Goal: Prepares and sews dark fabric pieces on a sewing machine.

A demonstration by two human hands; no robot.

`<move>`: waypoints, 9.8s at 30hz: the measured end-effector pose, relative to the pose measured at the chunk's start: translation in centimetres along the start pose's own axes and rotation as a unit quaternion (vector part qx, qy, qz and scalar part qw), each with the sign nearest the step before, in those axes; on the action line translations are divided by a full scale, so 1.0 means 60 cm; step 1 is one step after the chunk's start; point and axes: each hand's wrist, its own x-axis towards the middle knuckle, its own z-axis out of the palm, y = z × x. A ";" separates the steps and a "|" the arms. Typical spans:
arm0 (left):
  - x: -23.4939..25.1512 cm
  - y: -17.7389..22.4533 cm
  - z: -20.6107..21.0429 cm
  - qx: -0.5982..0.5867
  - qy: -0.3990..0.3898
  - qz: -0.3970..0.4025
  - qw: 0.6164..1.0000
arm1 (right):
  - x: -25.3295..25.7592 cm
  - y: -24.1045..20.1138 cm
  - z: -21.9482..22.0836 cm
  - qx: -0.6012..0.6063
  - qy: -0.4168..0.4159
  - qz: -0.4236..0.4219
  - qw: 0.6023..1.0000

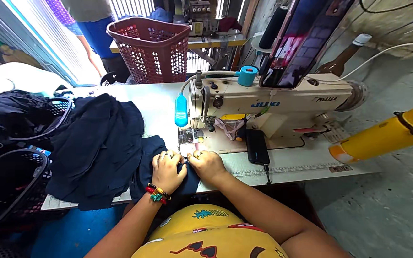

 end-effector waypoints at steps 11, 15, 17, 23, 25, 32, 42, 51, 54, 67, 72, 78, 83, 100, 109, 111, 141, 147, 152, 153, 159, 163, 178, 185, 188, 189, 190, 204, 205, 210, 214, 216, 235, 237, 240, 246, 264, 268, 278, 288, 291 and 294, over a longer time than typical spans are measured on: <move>0.002 -0.017 0.013 -0.041 0.006 0.035 0.999 | -0.037 0.068 -0.065 0.038 -0.127 0.110 0.985; 0.000 -0.020 0.016 -0.044 0.021 0.049 0.998 | -0.072 0.107 -0.083 0.069 0.048 0.175 0.981; 0.000 -0.021 0.017 -0.043 0.024 0.052 0.997 | -0.091 0.140 -0.105 0.076 0.114 0.247 0.959; 0.000 -0.023 0.018 -0.037 0.032 0.058 0.997 | -0.142 0.276 -0.224 0.091 0.199 0.505 0.835; 0.000 -0.021 0.017 -0.035 0.034 0.058 0.997 | -0.150 0.322 -0.250 0.110 0.264 0.560 0.777; 0.000 -0.019 0.016 -0.030 0.028 0.049 0.998 | -0.112 0.392 -0.272 0.190 0.186 0.616 0.741; 0.000 -0.017 0.016 -0.038 0.037 0.050 0.997 | -0.104 0.394 -0.257 0.080 0.198 0.570 0.793; -0.001 -0.017 0.015 -0.036 0.029 0.043 0.998 | -0.110 0.396 -0.252 0.049 0.188 0.550 0.812; -0.001 -0.016 0.013 -0.035 0.020 0.038 0.998 | -0.113 0.395 -0.253 0.047 0.184 0.545 0.817; -0.041 -0.010 -0.018 0.038 0.082 0.084 0.992 | -0.135 0.373 -0.250 0.064 0.226 0.550 0.801; -0.076 -0.035 -0.022 0.053 -0.034 -0.004 0.998 | -0.144 0.239 -0.228 0.031 0.235 0.415 0.878; -0.038 -0.042 -0.019 0.002 0.077 0.061 0.995 | -0.067 0.111 -0.135 0.195 -0.164 0.198 0.947; 0.014 -0.020 -0.093 -0.047 0.249 0.114 0.961 | -0.064 0.091 -0.085 0.142 -0.170 0.174 0.960; 0.219 -0.027 -0.243 -0.121 0.052 -0.138 0.982 | -0.091 0.104 -0.069 -0.025 -0.010 0.248 0.968; -0.044 -0.077 -0.146 -0.179 -0.063 -0.203 0.961 | -0.096 0.044 -0.081 0.178 0.028 0.119 0.976; -0.080 -0.058 -0.117 -0.142 -0.087 -0.184 0.969 | -0.086 0.002 -0.085 0.267 -0.031 0.052 0.962; -0.061 -0.062 -0.116 -0.287 -0.174 -0.243 0.910 | -0.049 0.035 -0.071 0.191 -0.145 0.000 0.971; -0.037 -0.055 -0.202 -0.014 -0.265 -0.135 0.954 | -0.064 -0.021 -0.102 0.194 -0.038 -0.039 0.980; -0.016 -0.058 -0.121 0.002 -0.119 -0.123 0.985 | -0.046 -0.091 -0.079 0.344 -0.237 -0.183 0.890; -0.022 -0.061 -0.098 0.010 -0.099 -0.125 0.987 | -0.044 -0.087 -0.075 0.324 -0.248 -0.172 0.897; -0.082 -0.060 -0.057 0.065 0.000 -0.074 0.995 | -0.058 0.007 -0.058 0.108 -0.137 -0.048 0.984; -0.072 -0.065 -0.056 0.067 0.065 -0.020 0.995 | -0.041 -0.028 -0.063 0.089 -0.023 -0.026 0.995; -0.061 -0.050 -0.013 0.026 0.025 0.070 0.997 | -0.044 -0.023 -0.058 0.134 -0.083 0.066 0.985; -0.091 -0.071 -0.013 0.020 0.054 0.107 0.993 | -0.003 -0.018 -0.045 0.212 -0.238 0.065 0.946; -0.100 -0.074 -0.029 0.007 0.042 0.113 0.993 | -0.006 -0.022 -0.038 0.164 -0.134 0.107 0.972; -0.094 -0.071 -0.036 0.004 0.031 0.120 0.992 | -0.011 -0.033 -0.037 0.169 -0.097 0.083 0.977; -0.084 -0.064 -0.042 0.005 0.018 0.127 0.992 | -0.014 -0.045 -0.041 0.186 -0.104 0.060 0.975; 0.145 -0.053 -0.005 0.105 -0.042 0.006 0.994 | -0.041 -0.026 -0.056 0.258 -0.256 -0.020 0.931; 0.144 -0.054 -0.004 0.106 -0.035 0.007 0.994 | -0.040 -0.026 -0.057 0.259 -0.261 -0.020 0.930; 0.114 -0.084 -0.013 0.091 0.026 -0.051 0.994 | -0.040 -0.021 -0.054 0.300 -0.244 -0.052 0.921; 0.090 -0.066 -0.016 0.110 0.082 -0.024 0.990 | -0.051 -0.016 -0.052 0.310 -0.208 -0.052 0.926; 0.078 -0.071 -0.020 0.124 0.083 0.007 0.989 | -0.050 -0.022 -0.049 0.303 -0.203 -0.052 0.930; 0.161 -0.062 -0.066 -0.220 -0.203 0.063 0.952 | -0.036 -0.016 -0.056 0.331 -0.077 0.320 0.884; 0.162 -0.065 -0.083 -0.271 -0.211 0.066 0.937 | -0.022 -0.014 -0.055 0.347 -0.090 0.344 0.868; 0.167 -0.072 -0.097 -0.317 -0.206 0.069 0.923 | -0.013 -0.006 -0.044 0.392 -0.057 0.361 0.844; 0.175 -0.084 -0.089 -0.350 -0.162 0.020 0.923 | -0.014 0.010 -0.033 0.443 -0.016 0.358 0.822; 0.180 -0.095 -0.063 -0.344 -0.117 -0.005 0.932 | -0.017 0.018 -0.030 0.486 -0.019 0.350 0.801; 0.180 -0.095 -0.066 -0.350 -0.118 -0.012 0.929 | -0.018 0.022 -0.032 0.491 -0.017 0.356 0.794; 0.171 -0.099 -0.074 -0.402 -0.099 0.022 0.910 | -0.018 0.024 -0.030 0.523 -0.002 0.362 0.771; 0.161 -0.106 -0.078 -0.425 -0.084 0.034 0.900 | -0.022 0.023 -0.031 0.531 0.019 0.347 0.773; 0.162 -0.106 -0.079 -0.430 -0.086 0.025 0.898 | -0.023 0.024 -0.030 0.528 0.018 0.343 0.777; 0.163 -0.104 -0.080 -0.421 -0.083 0.022 0.903 | -0.024 0.024 -0.028 0.525 0.019 0.343 0.779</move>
